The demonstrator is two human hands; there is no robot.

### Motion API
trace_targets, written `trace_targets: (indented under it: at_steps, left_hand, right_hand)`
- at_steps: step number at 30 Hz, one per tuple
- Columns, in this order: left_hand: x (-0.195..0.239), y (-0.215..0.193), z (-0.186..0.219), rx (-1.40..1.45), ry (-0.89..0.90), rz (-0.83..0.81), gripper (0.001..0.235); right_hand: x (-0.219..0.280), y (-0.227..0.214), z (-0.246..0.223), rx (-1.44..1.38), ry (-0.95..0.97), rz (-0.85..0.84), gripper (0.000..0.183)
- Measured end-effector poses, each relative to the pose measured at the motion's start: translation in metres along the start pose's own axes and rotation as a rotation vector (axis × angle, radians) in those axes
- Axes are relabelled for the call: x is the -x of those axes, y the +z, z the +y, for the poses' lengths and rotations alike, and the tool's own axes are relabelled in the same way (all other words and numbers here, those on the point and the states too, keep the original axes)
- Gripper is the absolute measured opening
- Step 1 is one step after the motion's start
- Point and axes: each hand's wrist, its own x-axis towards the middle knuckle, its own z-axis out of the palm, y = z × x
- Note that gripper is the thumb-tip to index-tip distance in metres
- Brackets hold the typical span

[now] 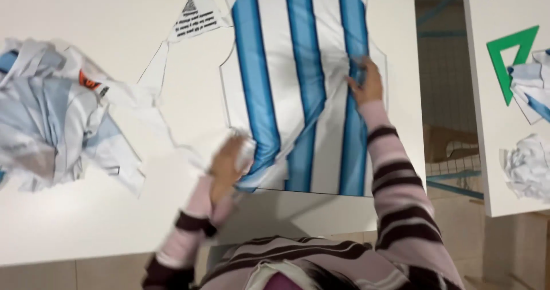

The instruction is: The person uses scissors to cut a large piece of white fabric with blue vertical stripes and printed outlines. They carefully follow the drawn lines to separate the fabric into specific shapes, occasionally lifting and repositioning the material on the table to continue the cutting process.

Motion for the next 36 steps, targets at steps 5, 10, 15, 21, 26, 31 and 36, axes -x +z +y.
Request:
trace_targets:
  at_steps: [5,10,15,21,26,31,36]
  left_hand:
    - [-0.103,-0.083,-0.023,-0.437,-0.345,-0.242,0.073]
    - [-0.225,-0.095,-0.087,-0.442,-0.065,-0.063,0.067]
    - [-0.248,-0.127,-0.163,-0.560,-0.603,0.134,0.076]
    - [-0.139,-0.119,-0.128,-0.625,-0.191,0.183,0.077]
    - [-0.021,-0.008,-0.065,-0.514,-0.133,-0.387,0.085]
    - [0.057,-0.033,-0.151,-1.182,-0.280,0.182,0.079]
    - [0.078,-0.029,-0.121,-0.569,-0.334,0.051,0.071]
  right_hand:
    - [0.099,-0.051,-0.063,0.053,0.233,-0.064,0.053]
    - [0.214,-0.052,-0.078,0.089,0.339,-0.123,0.051]
    - [0.304,-0.072,-0.098,0.056,0.512,0.019,0.059]
    - [0.357,-0.083,-0.134,0.099,0.688,0.204,0.039]
    - [0.332,-0.051,-0.162,0.159,0.495,0.088,0.050]
    - [0.309,-0.033,-0.131,0.187,0.270,0.088,0.053]
    - [0.315,-0.047,-0.116,0.175,0.421,0.118,0.055]
